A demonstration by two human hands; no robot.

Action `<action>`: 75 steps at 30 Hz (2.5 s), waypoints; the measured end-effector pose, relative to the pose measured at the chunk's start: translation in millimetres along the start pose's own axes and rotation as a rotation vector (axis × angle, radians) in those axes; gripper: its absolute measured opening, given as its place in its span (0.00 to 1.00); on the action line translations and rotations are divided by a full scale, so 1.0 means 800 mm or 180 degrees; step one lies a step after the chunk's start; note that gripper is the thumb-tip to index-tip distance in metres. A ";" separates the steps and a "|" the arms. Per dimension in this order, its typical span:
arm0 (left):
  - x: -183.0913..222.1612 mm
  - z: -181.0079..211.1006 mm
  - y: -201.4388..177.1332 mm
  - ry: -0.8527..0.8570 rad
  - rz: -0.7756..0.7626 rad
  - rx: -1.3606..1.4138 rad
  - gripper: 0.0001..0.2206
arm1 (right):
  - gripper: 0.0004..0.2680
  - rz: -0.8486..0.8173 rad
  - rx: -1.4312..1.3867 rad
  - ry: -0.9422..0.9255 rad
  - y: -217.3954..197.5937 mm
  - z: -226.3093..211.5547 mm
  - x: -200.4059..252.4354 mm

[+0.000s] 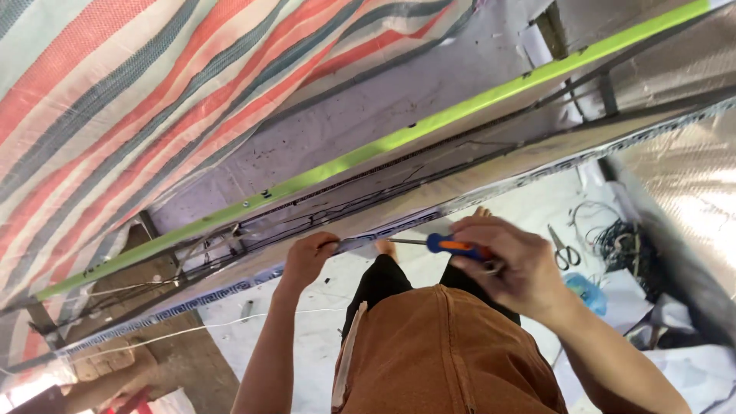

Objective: Using a screwdriver to tuck the edges of a printed banner into a metal frame

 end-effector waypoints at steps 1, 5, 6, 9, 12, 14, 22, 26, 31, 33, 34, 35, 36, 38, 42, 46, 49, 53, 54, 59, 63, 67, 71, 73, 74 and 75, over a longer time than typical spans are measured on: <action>0.003 -0.002 -0.008 0.0005 -0.0033 -0.0012 0.10 | 0.09 0.0021 0.0007 0.0028 0.015 -0.004 0.000; 0.010 -0.050 -0.059 -0.0063 -0.0030 0.0001 0.11 | 0.09 -0.0113 0.0303 -0.0068 0.063 -0.019 -0.002; 0.013 -0.076 -0.081 -0.0198 0.0155 -0.0211 0.11 | 0.09 -0.0104 0.0472 -0.0059 0.070 -0.020 -0.003; 0.039 -0.123 -0.133 -0.0358 0.0030 -0.0386 0.12 | 0.10 -0.0036 0.0530 0.0018 0.081 -0.017 -0.002; 0.068 -0.131 -0.149 -0.0451 -0.0225 -0.0469 0.14 | 0.10 -0.0028 0.0664 0.0055 0.088 -0.038 -0.012; 0.075 -0.138 -0.143 -0.0441 -0.0209 -0.0133 0.15 | 0.10 -0.0058 0.0646 0.0016 0.106 -0.042 -0.011; 0.078 -0.146 -0.102 0.0477 0.0698 0.1109 0.13 | 0.09 -0.0421 -0.0272 -0.0373 0.236 -0.065 -0.025; 0.102 -0.125 -0.105 0.1579 0.1544 -0.0459 0.09 | 0.09 -0.0564 -0.0385 -0.0610 0.291 -0.071 -0.026; 0.125 -0.105 -0.100 0.1822 0.1735 -0.0864 0.12 | 0.09 -0.0639 -0.0282 -0.0700 0.321 -0.081 -0.029; 0.124 -0.108 -0.098 0.1754 0.1642 -0.0842 0.13 | 0.10 -0.0693 -0.0210 -0.0731 0.337 -0.071 -0.022; 0.124 -0.109 -0.097 0.1755 0.1643 -0.0837 0.13 | 0.10 -0.0696 -0.0206 -0.0730 0.338 -0.074 -0.023; 0.124 -0.109 -0.097 0.1763 0.1668 -0.0815 0.14 | 0.10 -0.0699 -0.0143 -0.0734 0.339 -0.077 -0.024; 0.125 -0.110 -0.097 0.1770 0.1687 -0.0794 0.14 | 0.10 -0.0702 -0.0082 -0.0732 0.340 -0.080 -0.024; 0.125 -0.109 -0.096 0.1787 0.1716 -0.0816 0.14 | 0.10 -0.0712 -0.0036 -0.0739 0.341 -0.084 -0.024; 0.127 -0.104 -0.096 0.1790 0.1771 -0.0988 0.14 | 0.10 -0.0714 0.0078 -0.0760 0.342 -0.095 -0.028; 0.126 -0.110 -0.092 0.1740 0.1758 -0.1105 0.15 | 0.09 -0.0690 0.0156 -0.0774 0.344 -0.098 -0.031; 0.125 -0.111 -0.091 0.1699 0.1773 -0.1064 0.14 | 0.08 -0.0659 0.0264 -0.0846 0.345 -0.105 -0.035; 0.120 -0.123 -0.085 0.1694 0.1824 -0.1114 0.13 | 0.06 -0.0819 0.0275 -0.0940 0.351 -0.122 -0.045; 0.118 -0.126 -0.083 0.1695 0.1817 -0.1121 0.12 | 0.06 -0.0939 0.0322 -0.1036 0.355 -0.126 -0.046; 0.103 -0.166 -0.056 0.1794 0.1913 -0.1407 0.11 | 0.06 -0.1171 0.0654 -0.1119 0.370 -0.140 -0.053; 0.079 -0.222 -0.022 0.1620 0.2198 -0.1423 0.21 | 0.04 -0.1647 0.0183 -0.0868 0.360 -0.170 -0.072; 0.075 -0.219 -0.026 0.1782 0.2153 -0.1408 0.27 | 0.05 -0.1405 0.1055 -0.1378 0.390 -0.132 -0.048; 0.085 -0.204 -0.035 0.2108 0.2251 -0.1576 0.11 | 0.05 -0.1307 0.0960 -0.1320 0.384 -0.148 -0.054; 0.087 -0.199 -0.036 0.1957 0.2205 -0.1582 0.12 | 0.05 -0.1303 0.0669 -0.1259 0.379 -0.154 -0.057; 0.085 -0.199 -0.036 0.1724 0.2135 -0.1577 0.13 | 0.05 -0.1394 0.0679 -0.1273 0.381 -0.151 -0.055; 0.083 -0.200 -0.035 0.1491 0.2062 -0.1570 0.15 | 0.05 -0.1485 0.0689 -0.1287 0.383 -0.148 -0.054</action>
Point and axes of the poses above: each hand's wrist, its own x-axis away from the middle knuckle, its own y-axis out of the palm, z = x × y, the point moved 7 cm from there along -x, towards the middle knuckle, and after that the axes turned 1 degree about -z, right-handed, at the moved point
